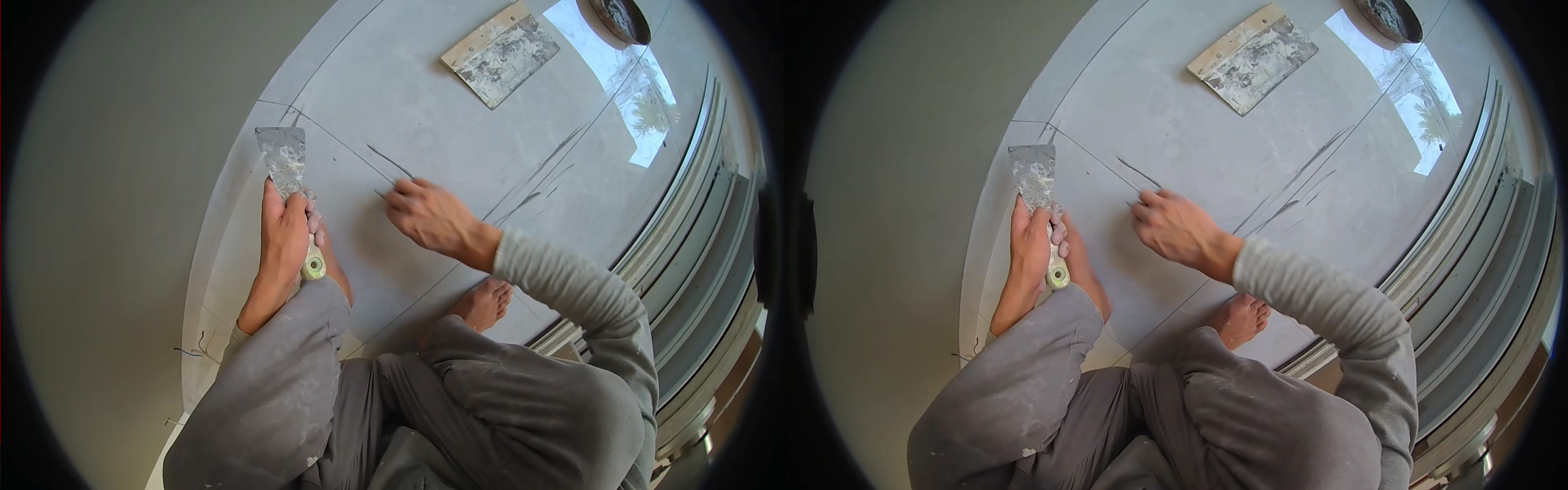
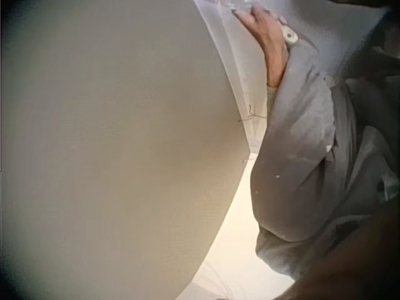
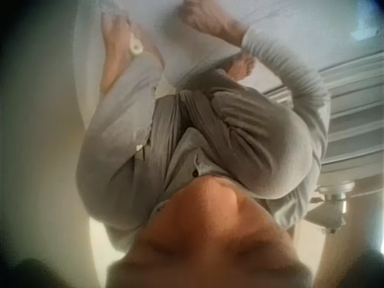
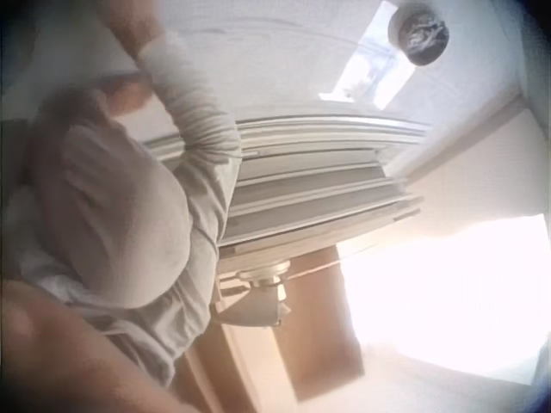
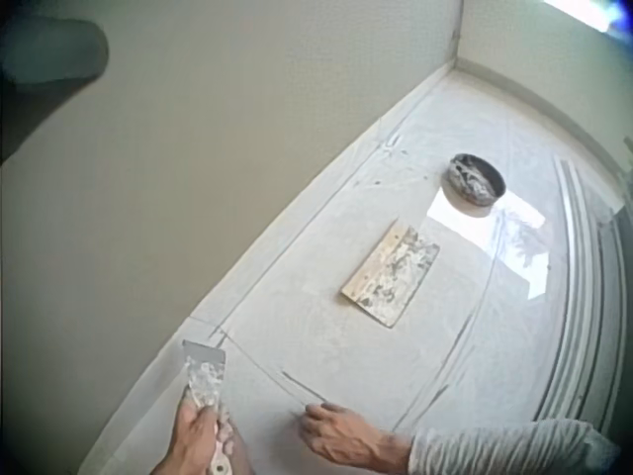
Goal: The person applies grout to the seams between floor tiles using a small hand spatula and a piece of material, picking up the grout mixture from a bowl on the floor.
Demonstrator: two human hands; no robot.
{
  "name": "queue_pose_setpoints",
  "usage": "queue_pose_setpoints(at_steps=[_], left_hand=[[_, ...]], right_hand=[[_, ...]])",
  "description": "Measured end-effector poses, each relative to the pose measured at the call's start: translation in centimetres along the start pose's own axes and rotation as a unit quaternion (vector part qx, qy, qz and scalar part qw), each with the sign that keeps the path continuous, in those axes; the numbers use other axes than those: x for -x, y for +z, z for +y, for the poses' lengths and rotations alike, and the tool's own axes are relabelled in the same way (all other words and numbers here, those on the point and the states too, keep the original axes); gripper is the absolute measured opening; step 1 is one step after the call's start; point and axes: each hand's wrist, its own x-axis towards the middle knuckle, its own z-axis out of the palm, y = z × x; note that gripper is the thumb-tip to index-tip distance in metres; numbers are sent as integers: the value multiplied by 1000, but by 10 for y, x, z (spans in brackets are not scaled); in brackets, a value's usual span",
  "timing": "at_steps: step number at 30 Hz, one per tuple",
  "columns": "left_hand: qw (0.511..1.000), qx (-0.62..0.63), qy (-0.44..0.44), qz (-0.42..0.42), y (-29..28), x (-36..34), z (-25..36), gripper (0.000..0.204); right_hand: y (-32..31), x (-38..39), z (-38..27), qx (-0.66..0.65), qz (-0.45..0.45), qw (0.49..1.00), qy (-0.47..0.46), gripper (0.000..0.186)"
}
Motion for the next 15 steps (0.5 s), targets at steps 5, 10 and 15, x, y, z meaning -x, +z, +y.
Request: queue_pose_setpoints(at_steps=[5,10,15], left_hand=[[1000,-3,5,-11,0,-3,-2,30],[1000,-7,10,-19,-9,-7,-10,32],[1000,-14,1,-22,13,-4,-7,32]], right_hand=[[2,107,-30,38,18,999,25,15],[-12,106,-34,-76,-70,987,124,32],[1,81,-7,-19,59,993,100,38]])
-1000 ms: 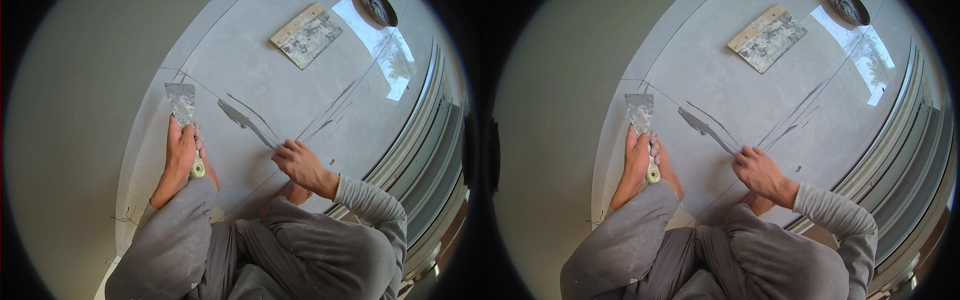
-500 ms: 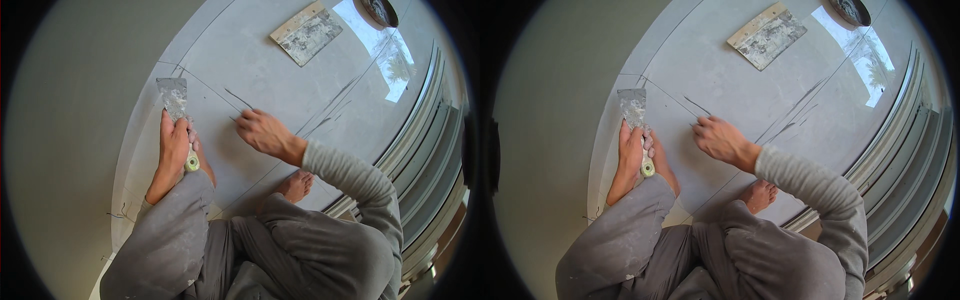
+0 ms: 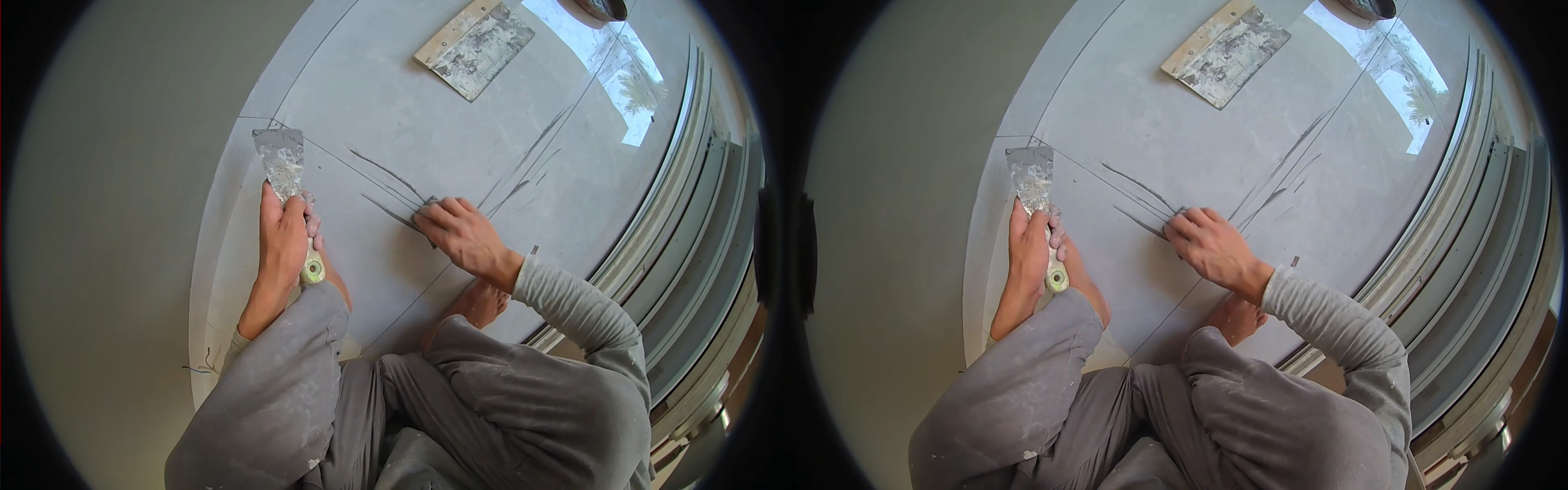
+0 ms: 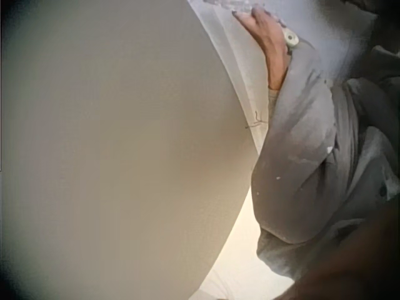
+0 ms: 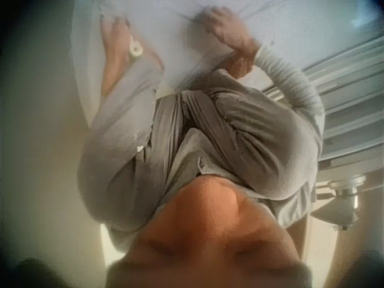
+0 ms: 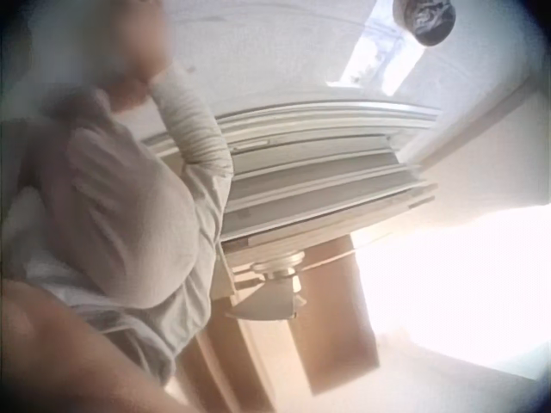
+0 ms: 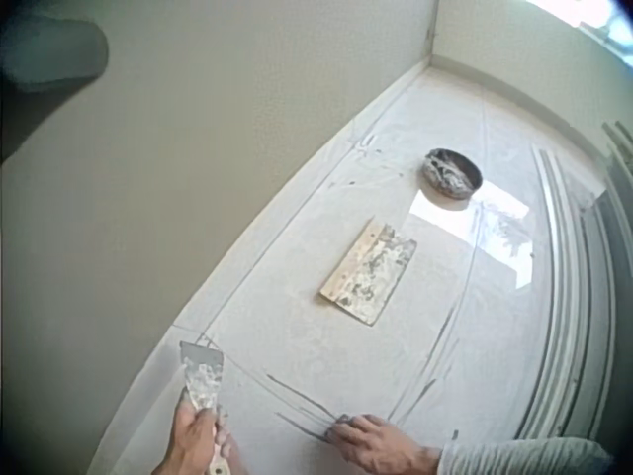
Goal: The person applies grout to the seams between floor tiles using a small hand spatula and a piece of material, picking up the grout mixture from a bowl on the floor.
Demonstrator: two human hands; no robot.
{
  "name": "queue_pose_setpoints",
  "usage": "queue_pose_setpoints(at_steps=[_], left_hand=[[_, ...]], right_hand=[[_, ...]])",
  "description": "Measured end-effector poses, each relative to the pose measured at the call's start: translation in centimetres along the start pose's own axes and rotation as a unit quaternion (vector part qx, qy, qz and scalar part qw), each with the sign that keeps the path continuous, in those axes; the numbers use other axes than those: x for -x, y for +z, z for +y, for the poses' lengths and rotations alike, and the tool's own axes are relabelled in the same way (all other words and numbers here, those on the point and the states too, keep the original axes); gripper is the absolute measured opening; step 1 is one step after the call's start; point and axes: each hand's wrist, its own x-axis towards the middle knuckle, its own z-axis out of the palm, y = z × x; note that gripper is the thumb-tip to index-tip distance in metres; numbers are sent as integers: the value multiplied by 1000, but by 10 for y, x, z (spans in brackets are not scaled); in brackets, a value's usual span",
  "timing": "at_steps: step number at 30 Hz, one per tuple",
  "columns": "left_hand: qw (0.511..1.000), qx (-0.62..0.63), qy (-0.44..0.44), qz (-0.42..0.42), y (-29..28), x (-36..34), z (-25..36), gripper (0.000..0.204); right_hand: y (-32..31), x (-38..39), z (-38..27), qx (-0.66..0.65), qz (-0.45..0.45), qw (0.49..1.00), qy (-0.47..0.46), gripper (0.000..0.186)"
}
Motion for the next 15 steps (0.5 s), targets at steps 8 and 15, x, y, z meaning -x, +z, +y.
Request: queue_pose_setpoints(at_steps=[8,15], left_hand=[[1000,-15,14,12,14,16,2,31],[1000,-11,10,-3,34,7,-1,30]], right_hand=[[-17,93,-10,-18,-92,993,74,28],[-12,-57,23,-87,120,988,35,22]])
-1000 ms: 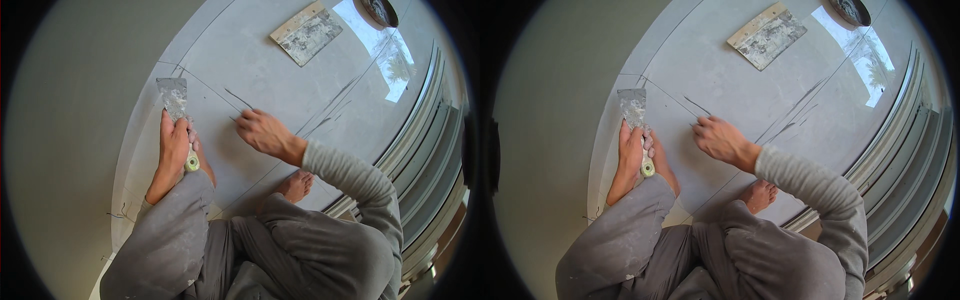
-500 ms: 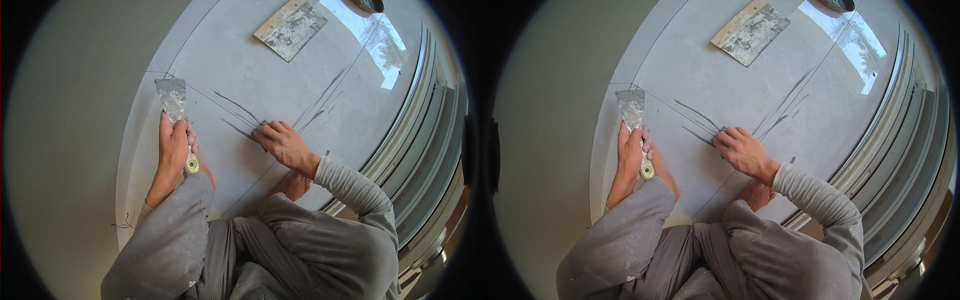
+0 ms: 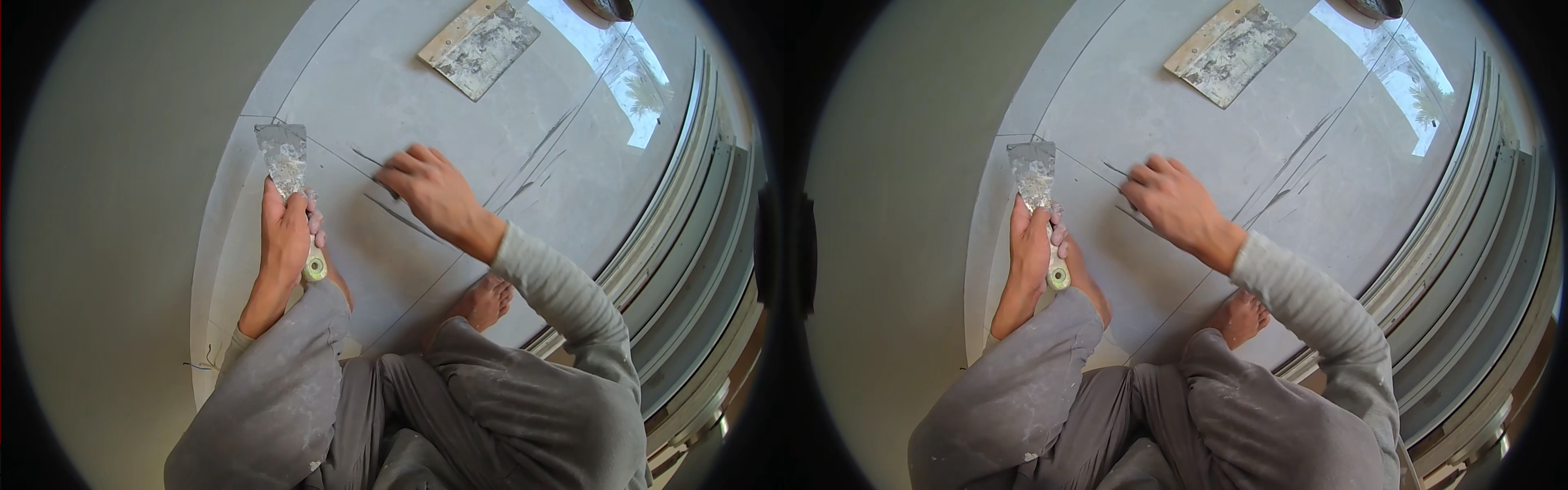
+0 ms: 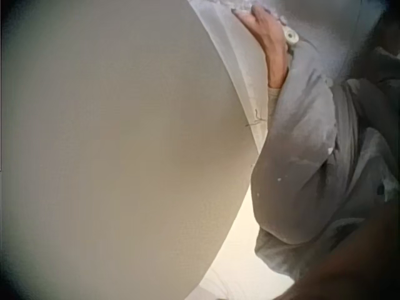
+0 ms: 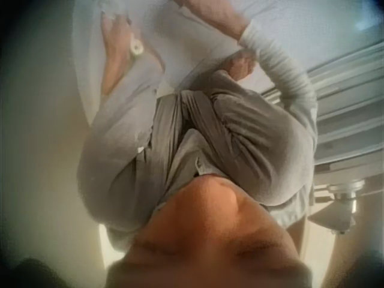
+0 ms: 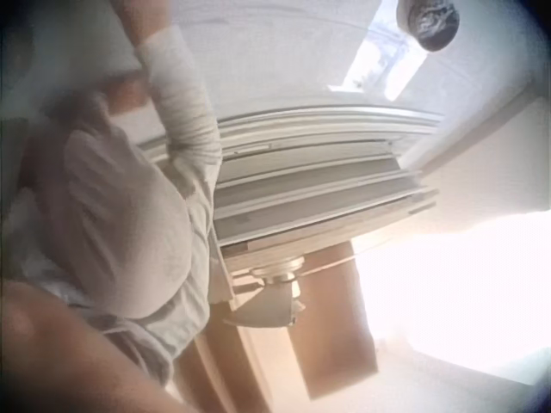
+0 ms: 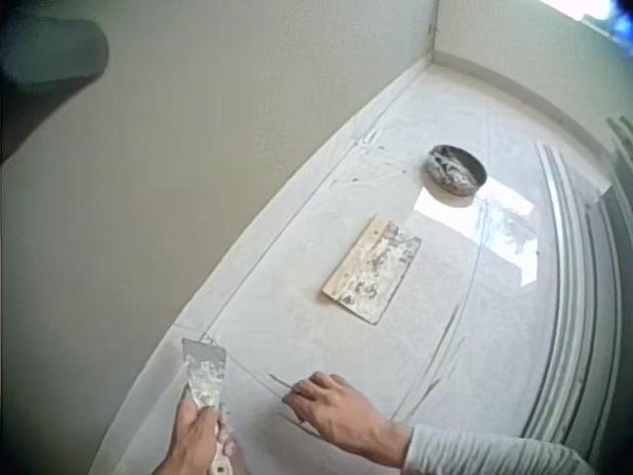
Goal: The person applies grout to the seams between floor tiles using a small hand spatula and a piece of material, picking up the grout mixture from a bowl on the floor.
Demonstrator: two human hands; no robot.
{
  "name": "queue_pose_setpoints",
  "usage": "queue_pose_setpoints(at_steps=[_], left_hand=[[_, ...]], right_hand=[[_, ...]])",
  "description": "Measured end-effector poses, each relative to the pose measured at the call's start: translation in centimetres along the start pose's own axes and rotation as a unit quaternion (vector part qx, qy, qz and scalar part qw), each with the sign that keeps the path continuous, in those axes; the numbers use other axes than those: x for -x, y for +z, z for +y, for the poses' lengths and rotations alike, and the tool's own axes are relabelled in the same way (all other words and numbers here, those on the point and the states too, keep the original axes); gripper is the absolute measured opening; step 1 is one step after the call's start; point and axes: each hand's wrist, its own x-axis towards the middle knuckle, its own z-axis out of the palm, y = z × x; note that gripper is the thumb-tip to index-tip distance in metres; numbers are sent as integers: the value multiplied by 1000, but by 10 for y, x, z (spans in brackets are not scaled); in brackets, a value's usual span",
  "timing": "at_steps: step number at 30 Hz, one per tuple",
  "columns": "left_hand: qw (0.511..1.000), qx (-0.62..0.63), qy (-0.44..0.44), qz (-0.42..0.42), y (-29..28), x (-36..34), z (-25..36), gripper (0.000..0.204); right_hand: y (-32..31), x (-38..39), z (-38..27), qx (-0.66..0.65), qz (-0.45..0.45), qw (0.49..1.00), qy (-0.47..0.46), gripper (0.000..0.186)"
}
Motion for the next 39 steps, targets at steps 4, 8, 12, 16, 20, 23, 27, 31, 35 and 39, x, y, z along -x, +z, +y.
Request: queue_pose_setpoints(at_steps=[4,8,12,16,20,23,27,31,35,39], left_hand=[[1000,23,-9,5,8,-12,-13,30],[999,34,-9,14,-1,-17,-11,31],[999,24,-3,23,-8,-23,-5,32],[1000,3,10,11,-7,-23,6,38],[1000,-12,19,13,-14,-14,9,35],[1000,3,9,14,-17,-11,9,32],[1000,20,7,11,-14,-9,15,31],[999,26,10,20,-25,-8,17,33],[1000,8,16,23,-41,-9,7,35],[1000,16,4,21,-40,-17,0,34]], right_hand=[[40,-59,32,63,-33,993,-90,10],[38,-30,23,85,-101,980,-148,12],[13,49,18,71,-135,978,-142,14],[-21,111,11,84,-191,973,-100,13],[-37,103,0,10,-265,964,-11,12],[-37,48,-7,-33,-227,973,-9,27],[-6,30,3,28,-87,995,-45,33],[-13,91,-17,80,-136,986,-53,35],[-21,78,-24,37,-243,967,67,25],[9,-5,-11,4,-68,995,-78,9]])
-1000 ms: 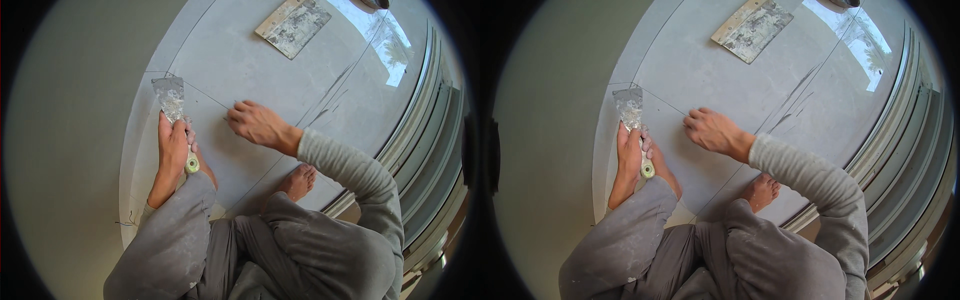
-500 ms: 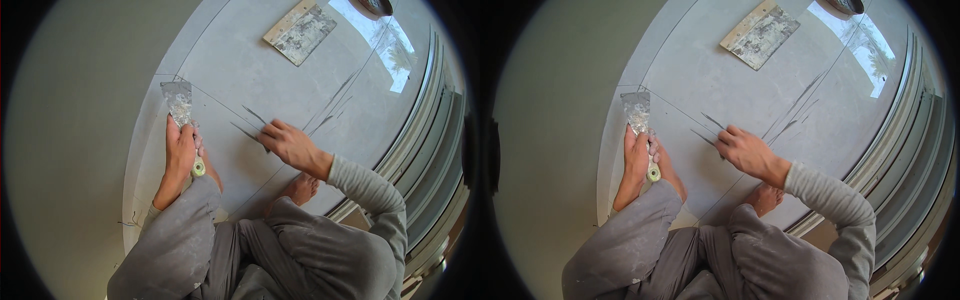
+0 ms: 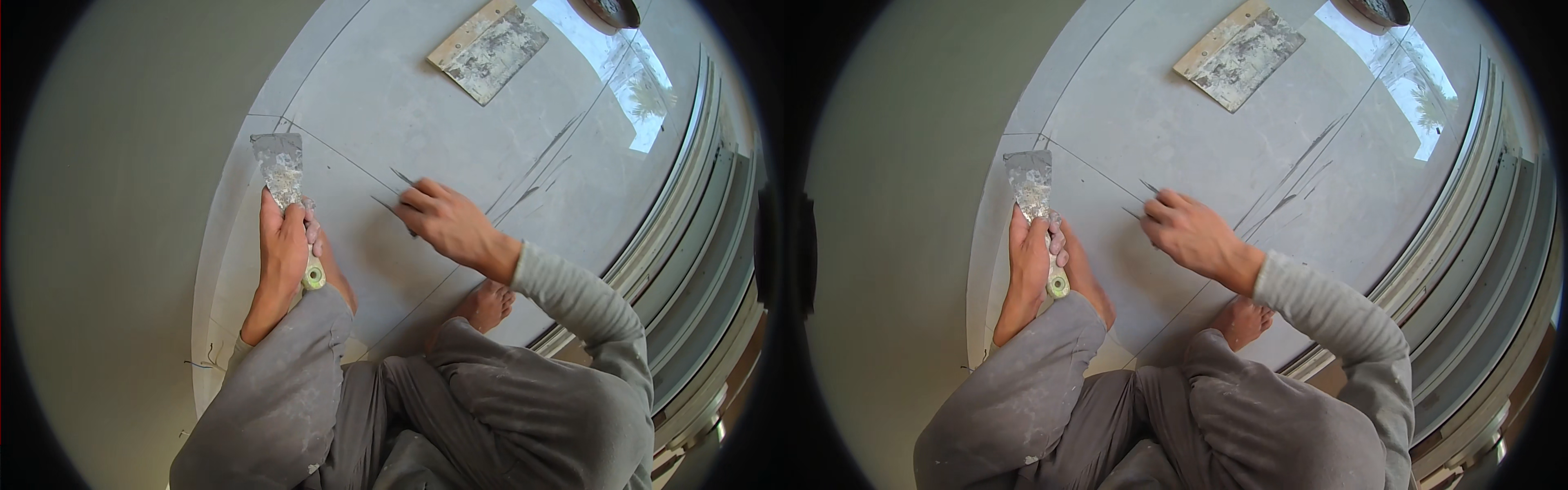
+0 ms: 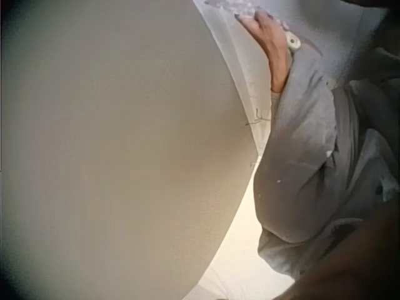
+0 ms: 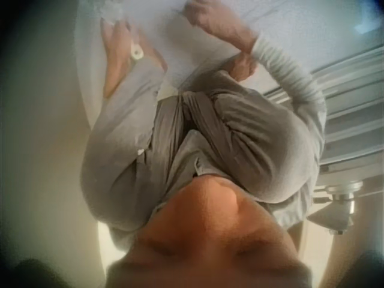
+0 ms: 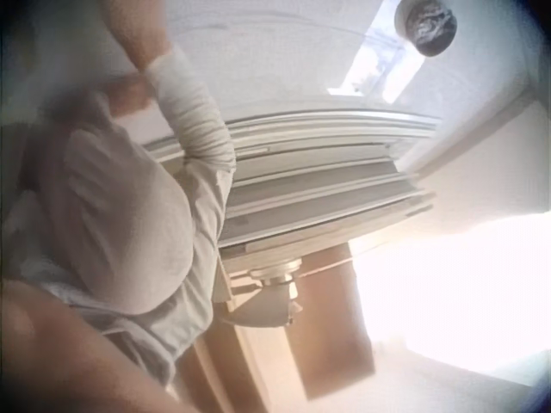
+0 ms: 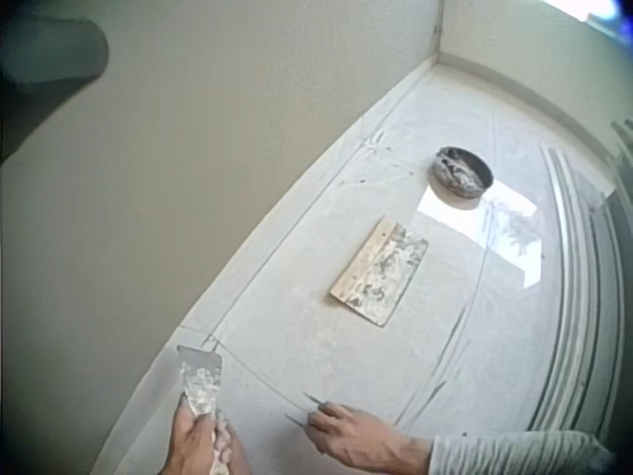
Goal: The person applies grout to the seams between floor tiles using a small hand spatula and a piece of material, picking up the grout mixture from a bowl on the floor.
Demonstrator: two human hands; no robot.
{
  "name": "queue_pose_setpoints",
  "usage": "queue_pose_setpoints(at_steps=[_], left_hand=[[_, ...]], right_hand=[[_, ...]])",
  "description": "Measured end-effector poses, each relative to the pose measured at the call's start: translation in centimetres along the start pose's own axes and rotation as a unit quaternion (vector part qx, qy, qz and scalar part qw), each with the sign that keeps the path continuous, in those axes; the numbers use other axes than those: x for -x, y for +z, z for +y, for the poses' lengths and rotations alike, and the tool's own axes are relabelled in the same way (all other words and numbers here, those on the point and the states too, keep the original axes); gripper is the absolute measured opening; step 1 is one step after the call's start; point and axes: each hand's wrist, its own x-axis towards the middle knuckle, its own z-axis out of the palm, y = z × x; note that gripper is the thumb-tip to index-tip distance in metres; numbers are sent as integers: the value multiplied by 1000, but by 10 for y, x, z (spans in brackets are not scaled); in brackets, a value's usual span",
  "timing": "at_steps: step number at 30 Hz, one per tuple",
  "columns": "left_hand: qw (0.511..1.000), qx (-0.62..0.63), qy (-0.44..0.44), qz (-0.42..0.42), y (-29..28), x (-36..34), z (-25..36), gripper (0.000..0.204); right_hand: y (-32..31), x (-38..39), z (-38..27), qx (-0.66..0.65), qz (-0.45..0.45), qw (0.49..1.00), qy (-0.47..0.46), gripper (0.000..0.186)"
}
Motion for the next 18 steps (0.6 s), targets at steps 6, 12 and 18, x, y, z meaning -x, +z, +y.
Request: queue_pose_setpoints(at_steps=[6,12,18], left_hand=[[1000,18,5,4,-2,-3,2,28],[1000,3,8,1,-9,3,-1,29],[1000,-2,-6,3,-13,4,-1,30]], right_hand=[[16,21,2,47,-125,991,-26,20],[-9,114,-25,59,-182,981,31,18],[-20,22,-4,-32,-80,994,66,25]])
